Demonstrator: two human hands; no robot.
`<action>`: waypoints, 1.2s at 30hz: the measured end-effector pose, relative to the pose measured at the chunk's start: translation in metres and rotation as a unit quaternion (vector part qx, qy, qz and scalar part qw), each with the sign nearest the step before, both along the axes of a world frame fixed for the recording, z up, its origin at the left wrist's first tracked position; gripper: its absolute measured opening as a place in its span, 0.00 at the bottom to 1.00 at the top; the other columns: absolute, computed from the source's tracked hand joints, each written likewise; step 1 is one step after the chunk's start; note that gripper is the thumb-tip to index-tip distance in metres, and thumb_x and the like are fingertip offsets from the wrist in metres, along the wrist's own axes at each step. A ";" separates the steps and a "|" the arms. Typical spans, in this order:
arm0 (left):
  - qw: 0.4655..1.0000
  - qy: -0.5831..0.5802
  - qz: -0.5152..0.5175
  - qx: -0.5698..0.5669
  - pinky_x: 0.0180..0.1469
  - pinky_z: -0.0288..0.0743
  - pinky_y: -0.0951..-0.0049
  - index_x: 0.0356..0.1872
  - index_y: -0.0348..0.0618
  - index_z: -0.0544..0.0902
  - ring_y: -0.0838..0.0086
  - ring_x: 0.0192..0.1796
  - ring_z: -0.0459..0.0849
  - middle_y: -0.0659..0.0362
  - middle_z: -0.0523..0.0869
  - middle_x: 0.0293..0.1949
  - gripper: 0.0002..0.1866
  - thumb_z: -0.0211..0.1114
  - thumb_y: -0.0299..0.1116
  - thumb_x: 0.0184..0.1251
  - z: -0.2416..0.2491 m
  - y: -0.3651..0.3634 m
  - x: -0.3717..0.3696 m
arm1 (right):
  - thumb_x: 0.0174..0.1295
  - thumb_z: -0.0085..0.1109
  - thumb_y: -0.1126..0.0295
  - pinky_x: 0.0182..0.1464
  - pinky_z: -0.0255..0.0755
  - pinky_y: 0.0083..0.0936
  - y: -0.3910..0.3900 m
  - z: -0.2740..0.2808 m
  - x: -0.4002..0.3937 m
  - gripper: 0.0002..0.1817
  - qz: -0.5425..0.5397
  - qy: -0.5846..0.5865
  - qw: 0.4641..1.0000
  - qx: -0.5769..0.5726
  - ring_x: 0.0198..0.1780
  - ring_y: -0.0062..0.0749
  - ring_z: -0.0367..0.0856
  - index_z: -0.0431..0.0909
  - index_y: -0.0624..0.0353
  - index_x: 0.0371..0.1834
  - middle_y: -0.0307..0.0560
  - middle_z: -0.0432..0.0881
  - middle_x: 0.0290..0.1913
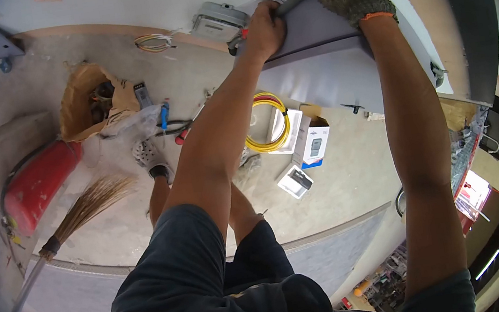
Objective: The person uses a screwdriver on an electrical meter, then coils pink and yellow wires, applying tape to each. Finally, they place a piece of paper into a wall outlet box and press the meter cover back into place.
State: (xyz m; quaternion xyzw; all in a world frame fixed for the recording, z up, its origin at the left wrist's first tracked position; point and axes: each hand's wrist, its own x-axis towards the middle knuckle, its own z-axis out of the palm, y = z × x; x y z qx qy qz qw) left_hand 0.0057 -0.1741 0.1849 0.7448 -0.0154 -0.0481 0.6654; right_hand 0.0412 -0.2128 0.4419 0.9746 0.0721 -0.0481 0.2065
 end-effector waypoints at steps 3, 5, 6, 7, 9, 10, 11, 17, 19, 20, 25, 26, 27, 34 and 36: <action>0.997 0.018 0.039 -0.061 0.60 0.74 0.61 0.60 0.38 0.68 0.52 0.55 0.83 0.44 0.84 0.51 0.24 0.60 0.28 0.62 0.002 -0.006 -0.006 | 0.56 0.57 0.62 0.60 0.69 0.41 0.003 0.004 -0.003 0.17 0.010 -0.008 1.000 0.000 0.52 0.42 0.84 0.85 0.49 0.48 0.50 0.87 0.45; 0.992 0.050 0.067 -0.098 0.60 0.74 0.62 0.61 0.37 0.66 0.54 0.56 0.83 0.43 0.84 0.51 0.26 0.60 0.29 0.62 0.006 -0.006 -0.012 | 0.56 0.57 0.62 0.60 0.69 0.41 0.004 0.004 0.000 0.17 0.007 -0.003 1.000 0.007 0.52 0.42 0.84 0.85 0.49 0.48 0.50 0.87 0.45; 0.990 0.059 0.072 -0.107 0.60 0.74 0.63 0.64 0.39 0.62 0.56 0.56 0.83 0.43 0.84 0.52 0.29 0.60 0.29 0.63 0.006 -0.006 -0.015 | 0.56 0.57 0.62 0.59 0.69 0.41 0.004 0.003 0.005 0.16 -0.011 0.017 1.000 -0.005 0.51 0.42 0.84 0.85 0.49 0.47 0.50 0.87 0.44; 0.988 0.068 0.077 -0.116 0.60 0.74 0.64 0.67 0.40 0.59 0.57 0.57 0.83 0.43 0.83 0.53 0.31 0.60 0.29 0.63 0.006 -0.006 -0.016 | 0.56 0.58 0.62 0.59 0.70 0.41 0.003 0.002 0.007 0.15 -0.029 0.036 0.999 -0.016 0.51 0.42 0.85 0.85 0.49 0.46 0.50 0.87 0.43; 0.991 0.026 0.084 -0.102 0.59 0.75 0.63 0.67 0.41 0.61 0.55 0.54 0.83 0.44 0.84 0.52 0.31 0.59 0.28 0.62 0.001 -0.007 -0.019 | 0.56 0.58 0.62 0.58 0.70 0.41 0.001 0.000 0.007 0.15 -0.027 0.034 0.999 -0.007 0.50 0.42 0.85 0.85 0.49 0.45 0.50 0.88 0.43; 0.992 -0.017 0.092 -0.090 0.58 0.75 0.63 0.67 0.41 0.62 0.54 0.51 0.84 0.45 0.84 0.50 0.32 0.58 0.26 0.60 -0.002 -0.008 -0.018 | 0.56 0.58 0.62 0.58 0.71 0.41 0.000 0.000 0.008 0.15 -0.024 0.031 0.999 0.000 0.49 0.42 0.85 0.85 0.49 0.44 0.50 0.88 0.42; 0.992 -0.016 0.092 -0.090 0.58 0.75 0.63 0.67 0.41 0.62 0.54 0.51 0.84 0.45 0.84 0.50 0.32 0.58 0.26 0.60 -0.003 -0.007 -0.018 | 0.56 0.58 0.62 0.58 0.71 0.41 -0.001 0.000 0.008 0.15 -0.024 0.031 0.999 0.000 0.49 0.42 0.85 0.85 0.49 0.44 0.50 0.88 0.42; 0.992 -0.044 0.072 -0.089 0.61 0.73 0.63 0.66 0.44 0.69 0.55 0.56 0.81 0.43 0.80 0.53 0.29 0.58 0.26 0.60 -0.011 -0.011 -0.017 | 0.56 0.58 0.62 0.57 0.71 0.41 -0.002 -0.001 0.008 0.14 -0.019 0.022 1.000 -0.007 0.49 0.42 0.85 0.86 0.49 0.45 0.50 0.88 0.42; 0.991 -0.052 0.102 -0.063 0.61 0.72 0.60 0.63 0.40 0.70 0.54 0.56 0.78 0.43 0.76 0.53 0.28 0.60 0.25 0.58 -0.008 -0.010 -0.017 | 0.57 0.58 0.62 0.57 0.72 0.41 -0.001 0.000 0.008 0.14 -0.021 0.025 0.999 -0.004 0.49 0.41 0.85 0.86 0.48 0.45 0.50 0.88 0.42; 0.992 -0.051 0.102 -0.063 0.61 0.72 0.60 0.63 0.40 0.70 0.54 0.56 0.78 0.43 0.76 0.53 0.28 0.60 0.25 0.58 -0.007 -0.011 -0.018 | 0.57 0.58 0.62 0.57 0.72 0.41 -0.002 -0.001 0.008 0.14 -0.021 0.027 0.999 -0.004 0.49 0.41 0.85 0.86 0.48 0.45 0.50 0.88 0.42; 0.984 -0.020 0.172 -0.033 0.60 0.69 0.58 0.52 0.35 0.71 0.52 0.53 0.74 0.44 0.74 0.50 0.23 0.60 0.20 0.51 -0.005 -0.011 -0.020 | 0.58 0.58 0.64 0.55 0.73 0.40 0.002 0.000 0.008 0.13 -0.036 0.018 0.999 -0.012 0.48 0.41 0.86 0.86 0.49 0.45 0.49 0.88 0.43; 0.985 -0.019 0.170 -0.033 0.60 0.69 0.58 0.52 0.35 0.71 0.52 0.53 0.74 0.44 0.74 0.50 0.23 0.60 0.20 0.51 -0.008 -0.010 -0.019 | 0.58 0.58 0.64 0.55 0.73 0.40 0.005 0.005 0.004 0.13 -0.038 0.019 0.999 -0.011 0.48 0.41 0.86 0.86 0.49 0.45 0.49 0.88 0.43; 0.980 -0.086 0.179 0.004 0.56 0.72 0.60 0.53 0.36 0.72 0.54 0.52 0.76 0.46 0.76 0.48 0.23 0.60 0.20 0.52 -0.012 -0.009 -0.018 | 0.58 0.57 0.64 0.55 0.74 0.40 0.009 0.010 -0.003 0.13 -0.029 0.001 1.000 0.005 0.49 0.42 0.86 0.86 0.49 0.45 0.50 0.88 0.43; 0.979 -0.066 0.190 0.019 0.56 0.73 0.62 0.49 0.39 0.77 0.56 0.54 0.77 0.46 0.79 0.50 0.21 0.58 0.18 0.50 -0.024 0.022 -0.008 | 0.60 0.56 0.66 0.55 0.75 0.40 -0.011 0.000 0.009 0.13 -0.074 -0.039 0.992 0.097 0.49 0.47 0.85 0.86 0.53 0.44 0.54 0.86 0.44; 0.990 0.000 0.138 0.018 0.54 0.75 0.62 0.49 0.40 0.79 0.57 0.51 0.80 0.46 0.80 0.52 0.19 0.58 0.19 0.53 -0.026 0.040 -0.003 | 0.60 0.56 0.66 0.56 0.75 0.40 -0.024 -0.009 0.008 0.13 -0.055 -0.097 0.979 0.171 0.50 0.48 0.84 0.86 0.54 0.45 0.54 0.86 0.45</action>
